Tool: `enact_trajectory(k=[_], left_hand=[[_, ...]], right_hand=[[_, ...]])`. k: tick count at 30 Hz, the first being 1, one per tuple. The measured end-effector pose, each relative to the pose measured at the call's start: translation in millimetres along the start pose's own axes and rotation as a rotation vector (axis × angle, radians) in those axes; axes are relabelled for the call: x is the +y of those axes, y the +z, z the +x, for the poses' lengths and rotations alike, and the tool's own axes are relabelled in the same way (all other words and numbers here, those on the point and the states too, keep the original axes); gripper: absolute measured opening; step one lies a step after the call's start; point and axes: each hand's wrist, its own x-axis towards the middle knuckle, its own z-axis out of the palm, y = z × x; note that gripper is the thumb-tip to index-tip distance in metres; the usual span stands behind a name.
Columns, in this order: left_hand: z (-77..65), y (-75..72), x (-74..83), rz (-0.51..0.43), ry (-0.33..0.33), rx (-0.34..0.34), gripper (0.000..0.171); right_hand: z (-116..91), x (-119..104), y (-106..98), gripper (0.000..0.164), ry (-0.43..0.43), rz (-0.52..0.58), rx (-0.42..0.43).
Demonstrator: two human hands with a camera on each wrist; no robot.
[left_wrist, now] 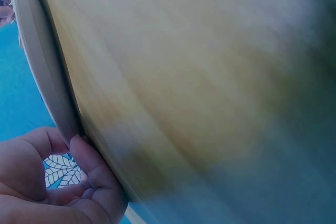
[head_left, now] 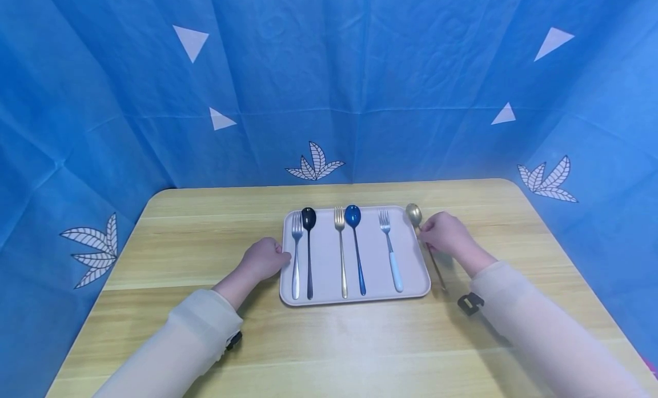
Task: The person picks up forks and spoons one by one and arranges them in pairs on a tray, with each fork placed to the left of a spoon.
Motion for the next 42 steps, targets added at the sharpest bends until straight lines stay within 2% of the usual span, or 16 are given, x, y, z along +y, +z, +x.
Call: enact_trajectory(k=[7,20,42], left_hand=[[-2.5,-1.3,1.9,0.002,-0.006,-0.008,0.026],[-1.7,-1.1,1.0,0.0,0.001,-0.006,0.027],[-3.1,-0.8,2.3,-0.004,-0.005,-0.003,0.026]], right_hand=[[-0.1,-4.2,5.3,0.014,-0.021,0.0,0.016],[5.0,-8.6,17.0,0.019,-0.015,0.003,0.008],[9.8,-14.3,28.8,0.014,-0.024,0.017,0.036]])
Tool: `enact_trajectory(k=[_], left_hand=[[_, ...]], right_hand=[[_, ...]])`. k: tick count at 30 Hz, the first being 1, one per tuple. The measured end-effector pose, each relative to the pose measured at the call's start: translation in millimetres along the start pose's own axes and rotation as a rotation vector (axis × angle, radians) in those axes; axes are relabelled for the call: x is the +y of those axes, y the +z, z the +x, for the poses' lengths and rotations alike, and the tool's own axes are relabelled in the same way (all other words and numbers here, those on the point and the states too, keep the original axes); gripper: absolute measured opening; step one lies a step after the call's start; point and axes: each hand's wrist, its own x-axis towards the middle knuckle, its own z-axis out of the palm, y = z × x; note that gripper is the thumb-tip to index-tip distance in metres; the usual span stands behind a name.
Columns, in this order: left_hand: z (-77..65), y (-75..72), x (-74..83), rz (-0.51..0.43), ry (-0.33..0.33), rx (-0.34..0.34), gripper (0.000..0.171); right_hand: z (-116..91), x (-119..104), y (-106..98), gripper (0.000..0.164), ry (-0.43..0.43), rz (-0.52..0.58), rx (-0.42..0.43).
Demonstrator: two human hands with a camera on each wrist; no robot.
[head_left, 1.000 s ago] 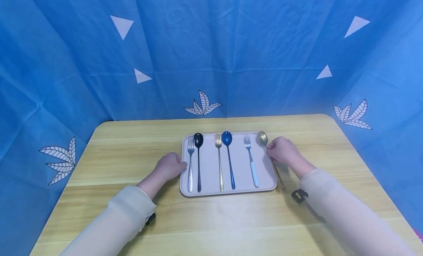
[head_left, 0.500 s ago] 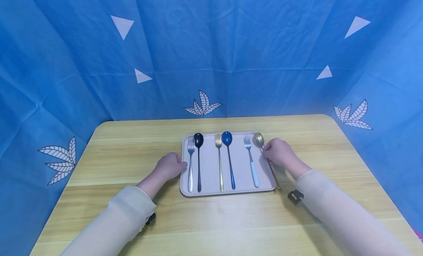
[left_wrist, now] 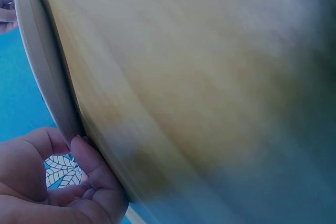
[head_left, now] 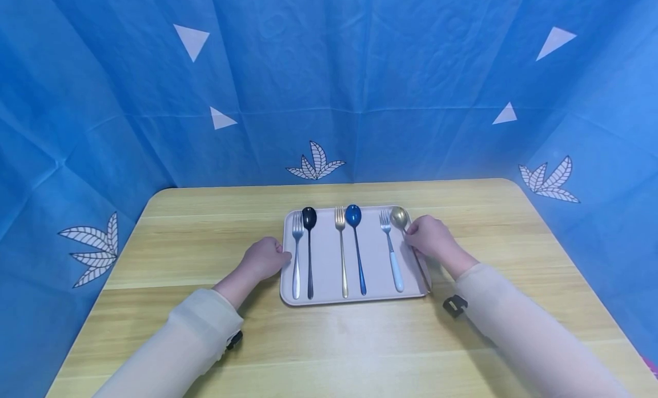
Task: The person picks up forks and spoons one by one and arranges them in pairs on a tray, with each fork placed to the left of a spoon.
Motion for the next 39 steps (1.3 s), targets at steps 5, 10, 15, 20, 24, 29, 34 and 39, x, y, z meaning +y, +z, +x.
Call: enact_trajectory(k=[5,10,15,20,24,29,34,39], left_hand=[[-0.5,0.2,0.2,-0.004,-0.001,-0.001,0.026],[-0.6,0.1,0.8,-0.004,0.0,-0.001,0.026],[0.0,0.0,1.0,-0.009,0.003,0.001,0.027],[-1.6,-1.3,2.1,-0.014,-0.004,-0.004,0.027],[-1.8,-1.8,3.2,-0.007,-0.009,-0.003,0.027],[-2.0,-1.9,3.0,-0.006,-0.005,-0.004,0.028],[-2.4,-1.7,2.2,-0.011,0.001,-0.006,0.027],[-0.8,-0.4,1.3,-0.009,-0.001,-0.005,0.027]], right_hand=[[0.3,-1.9,0.5,0.014,-0.002,-0.005,0.004],[1.2,-4.6,1.1,0.014,-0.002,-0.005,0.009],[2.5,-5.3,2.4,0.013,-0.003,-0.015,0.019],[3.4,-5.5,3.8,0.014,0.001,-0.03,0.025],[4.4,-6.4,5.6,0.012,0.002,-0.037,0.031],[4.9,-7.5,7.8,0.012,0.009,-0.036,0.033],[5.4,-8.2,8.9,0.013,0.018,-0.029,0.03],[5.7,-7.8,9.7,0.013,0.019,-0.041,0.036]])
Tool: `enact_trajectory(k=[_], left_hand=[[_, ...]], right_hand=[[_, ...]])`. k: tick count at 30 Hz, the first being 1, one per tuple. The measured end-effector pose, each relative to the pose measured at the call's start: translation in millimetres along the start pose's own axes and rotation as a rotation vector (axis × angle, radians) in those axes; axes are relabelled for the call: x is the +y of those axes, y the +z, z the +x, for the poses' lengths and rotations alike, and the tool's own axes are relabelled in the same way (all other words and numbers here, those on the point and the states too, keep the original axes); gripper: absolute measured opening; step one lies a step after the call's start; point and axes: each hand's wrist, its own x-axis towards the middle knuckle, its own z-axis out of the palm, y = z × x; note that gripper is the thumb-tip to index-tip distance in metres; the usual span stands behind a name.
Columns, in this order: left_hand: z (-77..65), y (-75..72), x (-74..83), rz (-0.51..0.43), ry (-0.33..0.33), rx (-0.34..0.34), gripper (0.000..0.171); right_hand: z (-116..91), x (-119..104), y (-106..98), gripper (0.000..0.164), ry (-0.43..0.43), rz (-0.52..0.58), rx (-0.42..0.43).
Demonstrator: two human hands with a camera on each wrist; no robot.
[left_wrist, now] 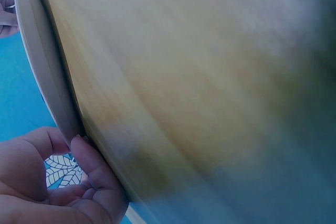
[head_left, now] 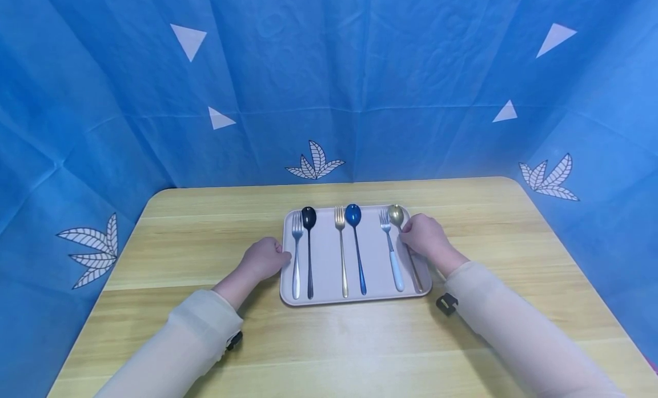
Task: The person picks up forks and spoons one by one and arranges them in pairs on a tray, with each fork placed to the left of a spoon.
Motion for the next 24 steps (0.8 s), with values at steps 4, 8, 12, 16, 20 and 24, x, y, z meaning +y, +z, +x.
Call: enact_trajectory(k=[4,8,12,16,20,24], left_hand=[[0.7,0.5,-0.9,0.003,0.009,0.004,0.027],[0.2,0.2,-1.0,0.009,0.018,0.008,0.027],[-0.4,-0.2,-0.2,0.011,0.01,0.005,0.026],[-1.7,-1.2,0.2,0.01,0.014,0.002,0.027],[-2.2,-1.7,0.7,0.006,0.013,0.0,0.026],[-1.4,-1.1,0.2,0.006,0.011,0.0,0.026]], right_hand=[[-0.8,-0.4,0.9,0.014,0.002,-0.013,0.011],[-1.7,-1.4,2.2,0.016,-0.007,-0.022,0.022],[-2.8,-2.1,3.1,0.021,-0.012,-0.039,0.024],[-3.0,-2.2,3.6,0.028,-0.013,-0.059,0.024],[-2.8,-1.9,3.4,0.025,-0.018,-0.067,0.037],[-2.3,-0.7,3.7,0.019,-0.023,-0.079,0.048]])
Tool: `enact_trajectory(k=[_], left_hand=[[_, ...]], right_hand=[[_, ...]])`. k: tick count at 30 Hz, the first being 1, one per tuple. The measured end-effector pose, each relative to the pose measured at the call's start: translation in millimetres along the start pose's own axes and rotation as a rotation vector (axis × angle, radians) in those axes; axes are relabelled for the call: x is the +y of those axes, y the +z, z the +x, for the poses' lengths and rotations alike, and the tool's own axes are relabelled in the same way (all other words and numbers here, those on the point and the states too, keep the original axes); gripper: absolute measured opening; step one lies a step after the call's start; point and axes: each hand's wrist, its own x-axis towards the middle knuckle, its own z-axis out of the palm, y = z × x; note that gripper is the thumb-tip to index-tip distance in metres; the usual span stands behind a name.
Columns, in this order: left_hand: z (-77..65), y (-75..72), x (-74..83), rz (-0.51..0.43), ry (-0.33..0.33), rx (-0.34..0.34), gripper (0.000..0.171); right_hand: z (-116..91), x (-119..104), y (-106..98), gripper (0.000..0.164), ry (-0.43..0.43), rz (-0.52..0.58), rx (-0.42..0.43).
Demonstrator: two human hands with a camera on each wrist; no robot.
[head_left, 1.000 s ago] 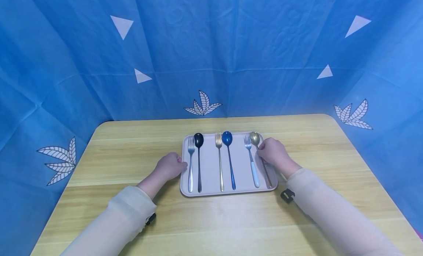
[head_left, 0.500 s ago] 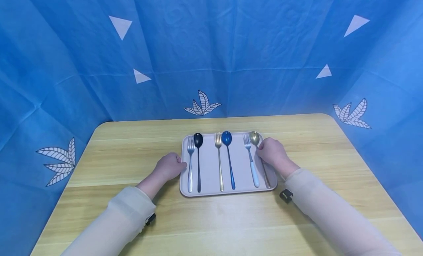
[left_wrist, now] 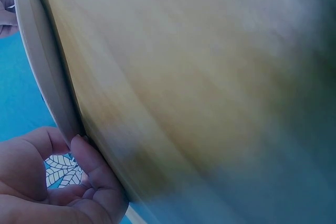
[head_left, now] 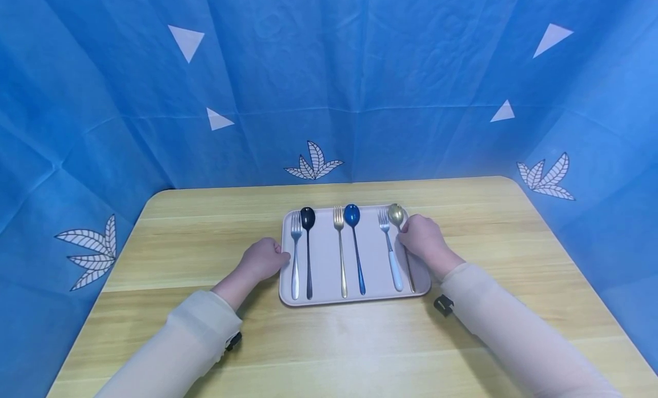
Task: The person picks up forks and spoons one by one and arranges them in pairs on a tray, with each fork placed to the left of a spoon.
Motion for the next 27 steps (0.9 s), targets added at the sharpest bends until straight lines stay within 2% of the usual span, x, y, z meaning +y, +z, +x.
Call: enact_trajectory(k=[12,21,27], left_hand=[[1.6,0.9,-1.0,0.004,-0.003,0.002,0.027],[1.8,0.9,0.0,0.003,0.002,0.008,0.028],[1.7,1.0,-0.9,-0.003,-0.002,0.006,0.026]], right_hand=[[-1.4,-1.1,1.2,0.026,-0.033,-0.015,0.026],[0.8,-0.9,1.2,0.014,-0.023,-0.014,0.023],[1.7,-0.2,2.2,0.015,-0.014,0.0,0.019]])
